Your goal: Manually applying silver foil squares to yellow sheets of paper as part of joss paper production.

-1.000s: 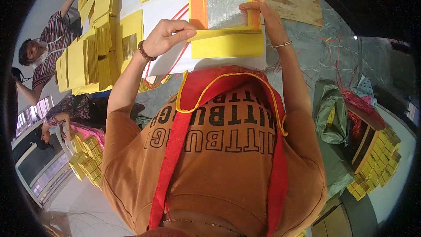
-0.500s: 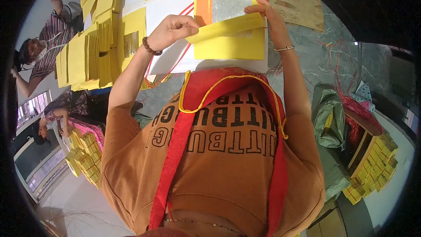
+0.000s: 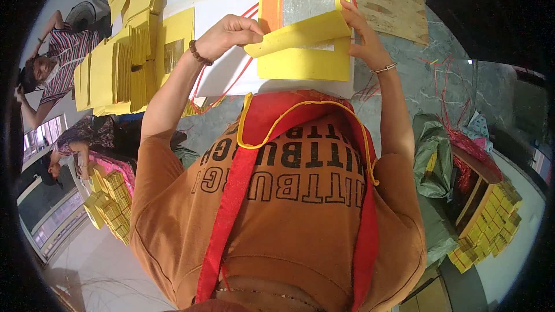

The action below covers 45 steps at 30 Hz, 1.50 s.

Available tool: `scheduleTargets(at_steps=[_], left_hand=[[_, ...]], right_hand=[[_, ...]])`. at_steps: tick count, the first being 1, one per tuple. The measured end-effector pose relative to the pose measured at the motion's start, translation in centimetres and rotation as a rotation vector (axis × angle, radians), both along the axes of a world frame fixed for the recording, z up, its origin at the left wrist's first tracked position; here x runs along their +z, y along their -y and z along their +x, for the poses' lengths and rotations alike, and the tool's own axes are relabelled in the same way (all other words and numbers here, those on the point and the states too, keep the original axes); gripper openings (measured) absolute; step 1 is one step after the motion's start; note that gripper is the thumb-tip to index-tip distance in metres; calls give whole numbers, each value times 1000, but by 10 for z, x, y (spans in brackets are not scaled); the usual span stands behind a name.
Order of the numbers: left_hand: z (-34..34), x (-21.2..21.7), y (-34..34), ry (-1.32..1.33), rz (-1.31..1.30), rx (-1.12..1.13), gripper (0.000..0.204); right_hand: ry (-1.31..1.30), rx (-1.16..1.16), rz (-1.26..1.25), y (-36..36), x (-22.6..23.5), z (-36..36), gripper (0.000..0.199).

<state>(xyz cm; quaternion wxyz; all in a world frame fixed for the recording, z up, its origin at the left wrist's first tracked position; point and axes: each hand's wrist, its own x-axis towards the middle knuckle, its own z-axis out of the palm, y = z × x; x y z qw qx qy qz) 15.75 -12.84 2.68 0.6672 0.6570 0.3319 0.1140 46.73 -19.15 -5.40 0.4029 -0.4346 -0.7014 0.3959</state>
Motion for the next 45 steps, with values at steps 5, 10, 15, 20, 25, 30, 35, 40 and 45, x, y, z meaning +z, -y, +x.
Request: scheduleTargets(at_steps=[5,10,15,20,25,30,35,40,45], left_hand=[[0,7,-2,-15,-37,-56,15],[0,2,-3,-17,-5,-70,14],[1,1,-5,0,-16,-77,16],[-5,-11,-3,12,3,-25,18],[-9,18,2,68,217,-179,37],[-4,-9,6,-173,1146,-176,59],[0,-9,22,-196,1401,-39,50],[-10,-8,44,-4,1222,-29,33],[-9,-15,51,-2,999,39,21]], right_hand=[[-115,13,-150,-4,5,2,91],[-71,47,-88,-3,7,2,106],[-131,60,-96,-5,1,4,85],[104,30,29,0,18,-9,51],[76,30,201,-3,7,-4,26],[0,-2,166,-3,8,-8,19],[-93,-45,164,13,22,-7,18],[156,2,258,38,48,-20,20],[297,-96,180,51,54,-30,20]])
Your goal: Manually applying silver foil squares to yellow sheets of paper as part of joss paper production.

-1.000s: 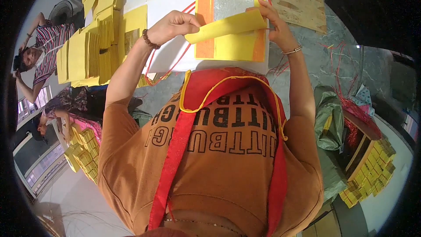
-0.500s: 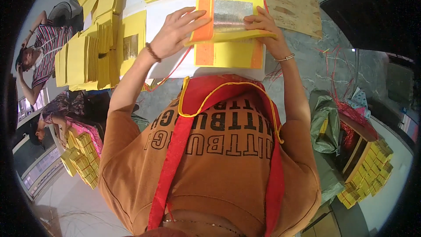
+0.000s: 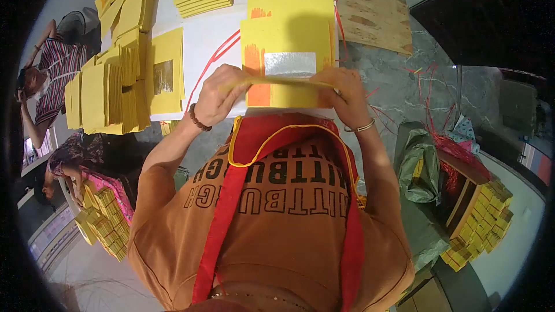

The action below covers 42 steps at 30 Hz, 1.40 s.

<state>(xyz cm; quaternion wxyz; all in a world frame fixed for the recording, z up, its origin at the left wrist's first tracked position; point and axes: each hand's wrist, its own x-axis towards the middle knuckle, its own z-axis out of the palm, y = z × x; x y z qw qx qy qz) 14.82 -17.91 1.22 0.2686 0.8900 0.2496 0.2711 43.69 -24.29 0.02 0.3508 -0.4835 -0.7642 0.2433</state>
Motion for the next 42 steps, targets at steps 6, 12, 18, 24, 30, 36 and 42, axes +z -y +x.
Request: scheduleTargets(at_steps=[6,12,18,24,30,36,42], left_hand=[[15,-15,-13,137,-454,294,18],[19,-30,-20,349,-977,374,25],[23,-11,-19,365,-1004,375,61],[24,-10,-21,287,-883,398,53],[25,-13,-19,218,-728,411,38],[24,9,-17,-197,62,415,42],[42,14,5,-327,171,-35,66]], right_hand=[[-354,-366,-263,-15,7,-24,33],[-399,-487,-364,-21,0,-22,41],[-467,-477,-277,-24,-11,-25,35],[-429,-522,-347,-26,-16,-24,35],[-422,-540,-317,-27,-20,-24,35],[-398,-549,-290,-28,-21,-24,34],[-361,-556,-301,-27,-17,-26,35]])
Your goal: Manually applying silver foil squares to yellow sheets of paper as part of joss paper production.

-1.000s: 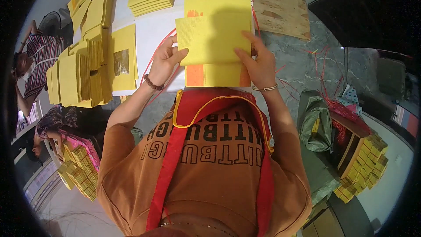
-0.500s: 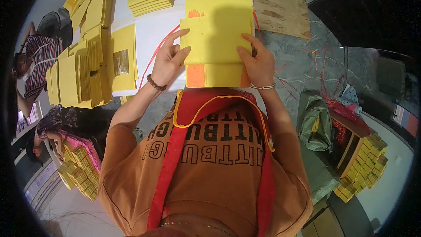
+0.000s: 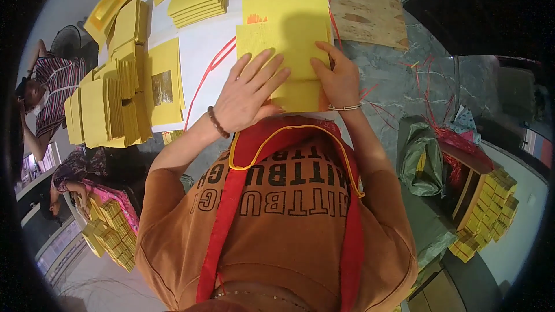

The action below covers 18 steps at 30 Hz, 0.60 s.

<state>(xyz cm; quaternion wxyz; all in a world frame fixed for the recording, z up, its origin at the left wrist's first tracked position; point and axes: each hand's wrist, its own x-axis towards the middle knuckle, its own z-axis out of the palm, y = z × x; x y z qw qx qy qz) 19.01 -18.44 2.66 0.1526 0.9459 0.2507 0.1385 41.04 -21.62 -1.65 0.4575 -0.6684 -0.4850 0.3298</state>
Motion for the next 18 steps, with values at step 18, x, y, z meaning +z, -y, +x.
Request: scheduleTargets(at_steps=[18], left_hand=[[-7,-22,-3,-118,-41,-10,67]], right_hand=[[998,457,203,54,4,-14,59]])
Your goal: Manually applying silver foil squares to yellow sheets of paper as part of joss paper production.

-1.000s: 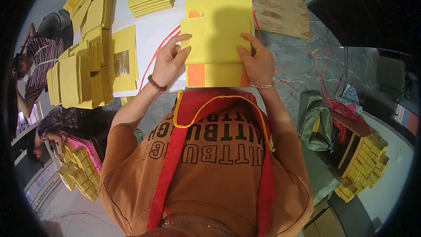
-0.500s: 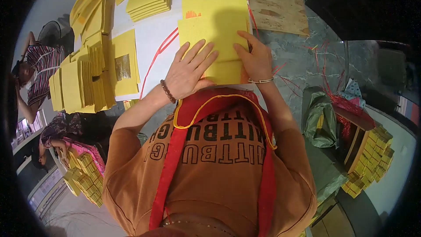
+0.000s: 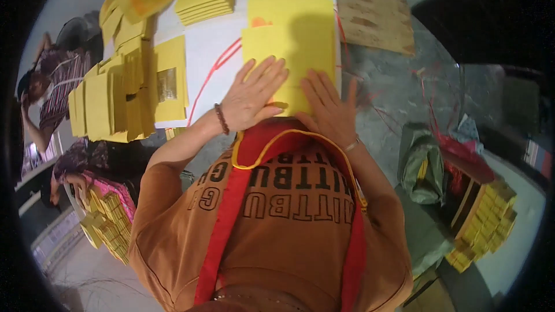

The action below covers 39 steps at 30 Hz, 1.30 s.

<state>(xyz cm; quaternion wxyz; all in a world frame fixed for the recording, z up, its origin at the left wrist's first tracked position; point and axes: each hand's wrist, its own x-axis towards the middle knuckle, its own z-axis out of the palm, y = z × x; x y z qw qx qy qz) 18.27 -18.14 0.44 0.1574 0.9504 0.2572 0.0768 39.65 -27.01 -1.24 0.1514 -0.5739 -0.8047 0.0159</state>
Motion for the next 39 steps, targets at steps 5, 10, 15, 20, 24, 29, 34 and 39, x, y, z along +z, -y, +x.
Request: scheduleTargets(at_steps=[5,10,15,20,24,29,34,39], left_hand=[[6,8,-4,32,80,5,57],[21,10,-1,-30,343,36,51],[38,0,0,13,567,100,47],[54,-11,-6,0,647,87,33],[56,-2,-18,-14,543,-13,18],[18,52,-65,458,413,-14,19],[-55,72,-144,589,355,199,36],[-84,-8,-203,521,434,335,44]], right_hand=[[18,-91,-40,5,-3,3,61],[36,-64,-45,6,-2,2,61],[21,-64,-50,3,-3,2,59],[-123,-101,-161,-4,13,2,52],[-469,-58,-316,-23,17,31,46],[-1244,-403,-183,-42,39,46,45],[-1193,-445,-259,-46,28,51,38],[-1206,-379,-315,-49,11,44,30]])
